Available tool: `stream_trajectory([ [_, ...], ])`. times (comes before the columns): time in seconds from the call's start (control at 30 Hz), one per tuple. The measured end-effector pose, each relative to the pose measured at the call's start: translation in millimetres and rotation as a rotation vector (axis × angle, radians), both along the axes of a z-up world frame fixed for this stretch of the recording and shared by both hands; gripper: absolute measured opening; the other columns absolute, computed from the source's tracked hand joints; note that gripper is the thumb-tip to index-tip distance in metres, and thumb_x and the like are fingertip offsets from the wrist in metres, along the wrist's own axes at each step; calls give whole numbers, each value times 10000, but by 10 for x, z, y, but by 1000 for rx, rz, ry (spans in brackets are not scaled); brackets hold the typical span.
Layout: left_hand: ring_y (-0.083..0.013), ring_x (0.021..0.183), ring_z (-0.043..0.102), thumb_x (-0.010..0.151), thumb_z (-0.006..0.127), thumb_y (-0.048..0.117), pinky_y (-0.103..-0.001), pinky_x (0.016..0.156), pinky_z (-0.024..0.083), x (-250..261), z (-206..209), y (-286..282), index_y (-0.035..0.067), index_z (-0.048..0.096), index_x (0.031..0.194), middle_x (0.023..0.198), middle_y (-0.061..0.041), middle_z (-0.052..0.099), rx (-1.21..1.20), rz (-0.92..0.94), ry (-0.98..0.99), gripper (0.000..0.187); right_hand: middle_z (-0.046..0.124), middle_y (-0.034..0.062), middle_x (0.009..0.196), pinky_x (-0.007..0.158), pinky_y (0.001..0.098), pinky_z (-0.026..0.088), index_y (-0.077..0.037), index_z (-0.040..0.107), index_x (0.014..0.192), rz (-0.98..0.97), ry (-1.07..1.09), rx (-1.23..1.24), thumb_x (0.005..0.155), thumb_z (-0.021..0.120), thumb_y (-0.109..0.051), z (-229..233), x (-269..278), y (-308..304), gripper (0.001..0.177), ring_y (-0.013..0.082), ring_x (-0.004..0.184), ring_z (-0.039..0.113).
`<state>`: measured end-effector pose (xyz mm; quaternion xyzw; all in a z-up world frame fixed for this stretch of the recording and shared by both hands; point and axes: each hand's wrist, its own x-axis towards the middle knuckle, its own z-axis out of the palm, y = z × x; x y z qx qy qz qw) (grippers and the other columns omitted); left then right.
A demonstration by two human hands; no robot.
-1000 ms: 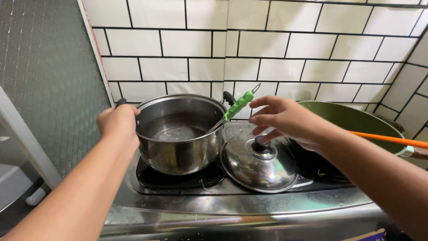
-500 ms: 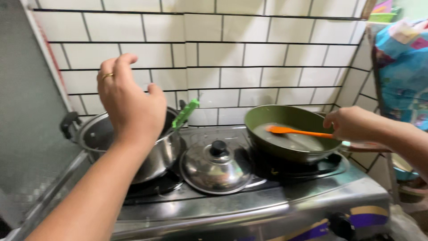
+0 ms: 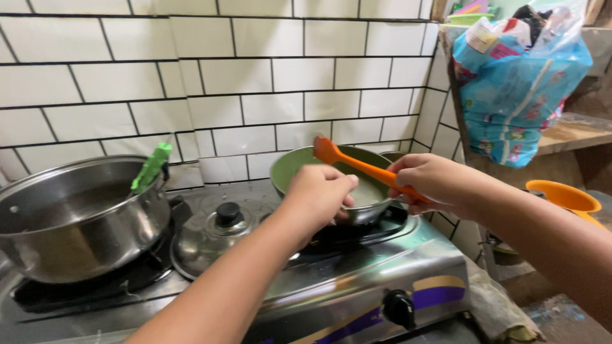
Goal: The person stacks a pot, its lid, a frying pan, and a ladle together on the stove and carries the stack to a wooden shelf. They then lift the burner grates off the gas stove, soak and wring a sponge in a plastic pitcher of water, and wipe the tiled wall behind the stove.
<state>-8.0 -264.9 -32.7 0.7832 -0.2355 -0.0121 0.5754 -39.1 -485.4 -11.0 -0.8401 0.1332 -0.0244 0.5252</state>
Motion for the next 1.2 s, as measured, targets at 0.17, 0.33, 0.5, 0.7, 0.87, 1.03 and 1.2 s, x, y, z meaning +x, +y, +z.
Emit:
stream_trajectory([
  [0.17, -249, 758, 707, 968, 446, 577, -430, 719, 562, 48, -249, -561, 64, 625, 1186, 933, -101, 705, -166, -201, 623, 585, 653, 94, 848, 619, 342, 539, -90, 572, 1230, 89, -56, -121, 852, 747, -138, -66, -242, 234, 419, 184, 707, 620],
  [0.33, -265, 774, 721, 963, 417, 378, -443, 737, 574, 154, -342, -819, 46, 638, 1072, 954, -160, 729, -211, -178, 689, 413, 679, 92, 851, 641, 349, 563, -65, 513, 1243, 228, -121, -200, 876, 750, -285, -107, -362, 120, 489, 183, 734, 650],
  [0.5, -285, 812, 725, 957, 441, 270, -490, 744, 611, 178, -382, -764, 22, 618, 1044, 946, -147, 691, -271, -123, 753, 317, 747, 76, 847, 722, 352, 560, -79, 717, 1103, 272, -222, -673, 921, 619, -467, 73, -139, -453, 439, 181, 780, 696],
  [0.7, -316, 755, 717, 971, 442, 229, -517, 683, 630, 101, -303, -420, 13, 551, 1003, 903, -144, 659, -284, -35, 717, 244, 746, 73, 828, 703, 368, 556, -143, 763, 1113, 229, 127, -919, 931, 655, -518, 78, 178, -1046, 430, 206, 765, 702],
  [0.87, -280, 646, 679, 1007, 478, 268, -504, 641, 636, 115, -215, -130, -5, 578, 1016, 844, -137, 629, -268, -15, 604, 291, 742, 86, 781, 605, 342, 550, -47, 723, 1138, 284, 419, -554, 949, 683, -432, -30, 299, -1176, 431, 204, 673, 709],
  [1.03, -268, 631, 671, 1012, 477, 308, -485, 616, 633, 166, -154, 24, 20, 589, 1034, 815, -114, 626, -297, 22, 569, 309, 711, 75, 736, 594, 317, 560, -71, 715, 1129, 328, 450, -558, 943, 674, -429, 14, 312, -1221, 406, 189, 637, 705],
  [1.2, -240, 588, 668, 1003, 498, 288, -442, 584, 638, 186, -124, 112, 5, 600, 1024, 765, -103, 626, -332, 79, 434, 301, 685, 89, 698, 534, 314, 536, 4, 699, 1095, 296, 410, -450, 949, 703, -394, 1, 248, -1239, 424, 181, 563, 659],
])
